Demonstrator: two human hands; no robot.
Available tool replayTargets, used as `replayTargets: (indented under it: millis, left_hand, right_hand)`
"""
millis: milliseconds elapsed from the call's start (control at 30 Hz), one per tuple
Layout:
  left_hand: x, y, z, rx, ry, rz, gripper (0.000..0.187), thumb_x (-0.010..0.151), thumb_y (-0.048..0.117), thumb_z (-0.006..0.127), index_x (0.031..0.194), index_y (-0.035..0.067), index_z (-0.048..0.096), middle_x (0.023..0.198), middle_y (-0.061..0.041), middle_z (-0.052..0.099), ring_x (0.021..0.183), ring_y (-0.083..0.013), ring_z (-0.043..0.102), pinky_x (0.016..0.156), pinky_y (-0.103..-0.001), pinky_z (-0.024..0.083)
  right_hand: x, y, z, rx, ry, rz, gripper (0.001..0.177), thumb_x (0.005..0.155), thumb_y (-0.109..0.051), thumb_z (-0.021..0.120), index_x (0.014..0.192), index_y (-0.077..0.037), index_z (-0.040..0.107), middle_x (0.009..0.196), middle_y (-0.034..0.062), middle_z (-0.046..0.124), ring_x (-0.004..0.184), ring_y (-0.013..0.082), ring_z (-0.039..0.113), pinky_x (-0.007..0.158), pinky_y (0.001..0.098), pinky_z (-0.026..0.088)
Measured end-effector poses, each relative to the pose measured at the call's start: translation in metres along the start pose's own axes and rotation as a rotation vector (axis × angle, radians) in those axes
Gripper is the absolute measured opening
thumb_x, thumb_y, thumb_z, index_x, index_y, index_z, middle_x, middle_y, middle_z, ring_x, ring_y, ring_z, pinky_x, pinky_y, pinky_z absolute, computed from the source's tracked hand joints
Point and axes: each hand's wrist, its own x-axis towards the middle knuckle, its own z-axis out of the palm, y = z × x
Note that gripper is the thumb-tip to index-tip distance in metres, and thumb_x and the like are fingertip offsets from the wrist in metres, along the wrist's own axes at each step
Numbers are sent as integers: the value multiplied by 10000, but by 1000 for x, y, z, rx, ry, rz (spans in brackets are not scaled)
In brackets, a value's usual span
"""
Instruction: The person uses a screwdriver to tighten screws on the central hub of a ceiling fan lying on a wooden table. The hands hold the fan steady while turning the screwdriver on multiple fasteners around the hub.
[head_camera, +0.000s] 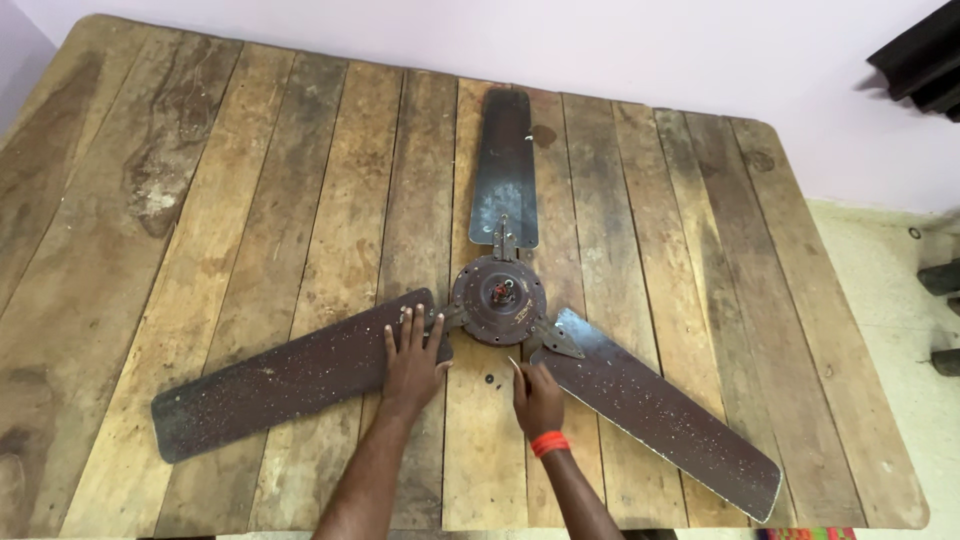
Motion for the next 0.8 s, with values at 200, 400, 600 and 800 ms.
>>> replayTargets:
  millis: [200, 400, 600, 800]
  left_hand:
    - [-17, 18, 39, -6, 145, 1, 708, 973, 363, 543, 1586, 143, 267, 1664, -242, 110, 1544, -397, 94, 1167, -754, 76]
    - [-6, -4, 51, 41, 314, 124, 625, 934, 122, 575, 1535, 236, 446, 1635, -202, 262, 1531, -384, 231, 1188, -711, 195]
    - [-10, -3, 46, 95, 255, 67, 641, 964, 161, 547, 1576, 253, 378, 1672, -179, 218, 1553, -358, 189, 1183, -683, 173]
    - [-26, 36, 66, -54, 195, 81, 810, 978, 465, 515, 1605, 60, 200, 1688, -226, 70, 1566, -379, 56, 1208, -688, 61]
  right_hand:
    - [55, -25, 25, 149, 52, 97, 129, 941, -75, 686, 1013, 30, 705, 857, 125, 610, 687, 228, 614, 617, 344, 500]
    - [81, -2, 46, 242, 145, 66, 137, 992, -81, 675, 1052, 42, 666, 1035, 146, 657, 897, 223, 650, 754, 323, 528]
    - [83, 19, 57, 322, 57, 219, 117, 1003, -85, 667, 1034, 27, 652, 986, 119, 679, 876, 207, 666, 808, 304, 527]
    - [82, 15, 59, 262, 69, 104, 83, 992, -59, 668, 998, 19, 641, 1046, 129, 657, 949, 249, 653, 862, 334, 515]
